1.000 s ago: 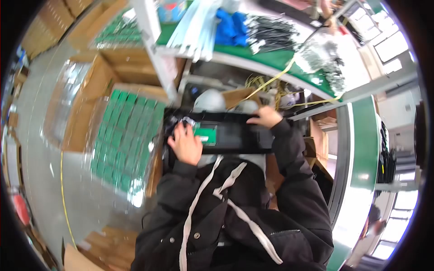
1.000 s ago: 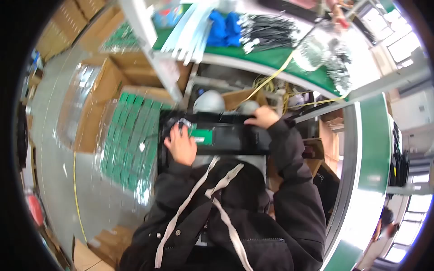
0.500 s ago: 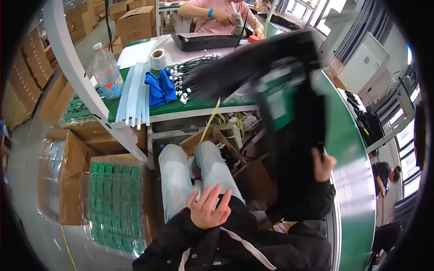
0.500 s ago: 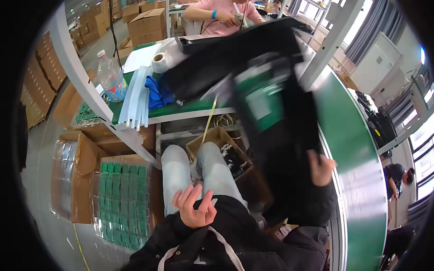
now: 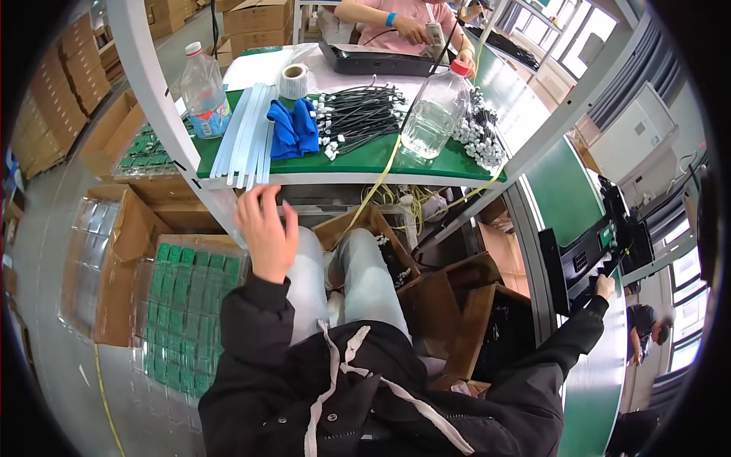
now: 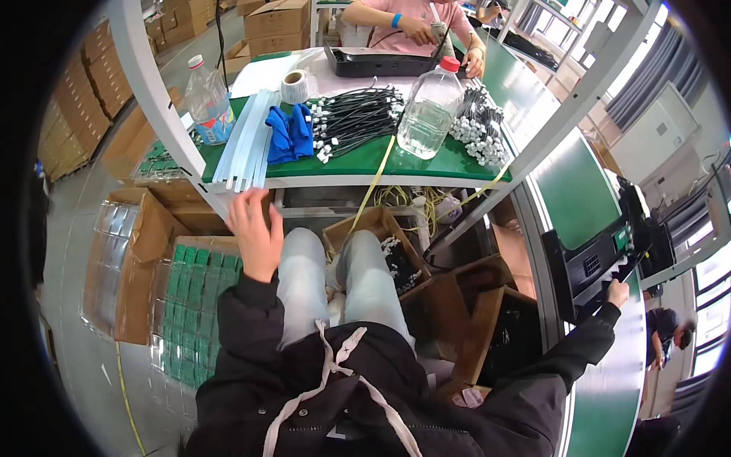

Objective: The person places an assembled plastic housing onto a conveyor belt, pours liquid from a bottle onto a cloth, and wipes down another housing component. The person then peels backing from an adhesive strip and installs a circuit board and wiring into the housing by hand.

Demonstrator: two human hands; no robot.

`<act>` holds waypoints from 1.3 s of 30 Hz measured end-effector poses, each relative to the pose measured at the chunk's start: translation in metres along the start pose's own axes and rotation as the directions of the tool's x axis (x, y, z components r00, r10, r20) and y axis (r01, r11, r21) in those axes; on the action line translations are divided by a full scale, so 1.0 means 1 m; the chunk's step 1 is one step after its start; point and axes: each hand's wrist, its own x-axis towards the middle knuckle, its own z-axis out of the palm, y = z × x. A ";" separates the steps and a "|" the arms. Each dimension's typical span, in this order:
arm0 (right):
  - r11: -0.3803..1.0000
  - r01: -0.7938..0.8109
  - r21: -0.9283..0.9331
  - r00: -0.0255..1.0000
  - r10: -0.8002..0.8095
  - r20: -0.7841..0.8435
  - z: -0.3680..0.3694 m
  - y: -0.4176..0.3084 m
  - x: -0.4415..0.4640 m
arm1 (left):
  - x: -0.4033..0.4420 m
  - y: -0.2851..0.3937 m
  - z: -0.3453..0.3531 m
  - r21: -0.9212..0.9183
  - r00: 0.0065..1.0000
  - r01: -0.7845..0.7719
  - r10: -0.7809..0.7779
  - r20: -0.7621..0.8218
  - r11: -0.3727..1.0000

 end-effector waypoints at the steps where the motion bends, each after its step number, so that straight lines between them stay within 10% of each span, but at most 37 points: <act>1: 0.999 -0.008 -0.033 1.000 0.009 0.014 0.010 -0.002 0.009 | 0.011 -0.005 0.010 0.001 1.000 0.013 -0.013 0.002 1.000; 6: 0.995 -0.038 -0.094 0.998 0.043 0.050 0.072 0.011 0.072 | 0.067 -0.010 0.069 0.269 0.994 0.088 -0.100 0.032 0.959; 8: 0.926 0.264 -0.271 0.962 -0.234 0.138 0.100 0.026 0.100 | 0.079 -0.011 0.093 0.340 0.990 0.112 -0.133 0.038 0.934; 10: 0.999 -0.036 0.006 0.998 0.036 -0.054 0.100 0.000 0.094 | 0.086 -0.008 0.109 0.398 0.984 0.141 -0.172 0.043 0.906; 17: 0.894 -0.437 0.102 0.897 0.424 0.124 0.157 0.000 0.142 | 0.100 -0.012 0.124 0.454 0.945 0.239 -0.313 0.095 0.858; 21: 0.956 -0.247 0.158 0.965 0.228 0.130 0.130 -0.023 0.121 | 0.104 -0.021 0.131 0.488 0.947 0.232 -0.310 0.084 0.842; 26: 0.646 -0.347 0.680 0.938 0.234 0.256 0.062 -0.078 0.075 | 0.107 -0.024 0.130 0.464 0.946 0.230 -0.309 0.099 0.855; 33: 0.854 0.144 0.500 0.977 -0.044 -0.207 -0.041 -0.169 0.004 | 0.116 -0.038 0.121 0.134 0.954 0.270 -0.246 -0.174 0.953; 39: 0.106 0.150 0.983 0.843 -0.533 -0.071 -0.139 -0.310 -0.225 | 0.111 0.040 0.049 -0.052 0.867 -0.019 -0.009 -0.498 0.998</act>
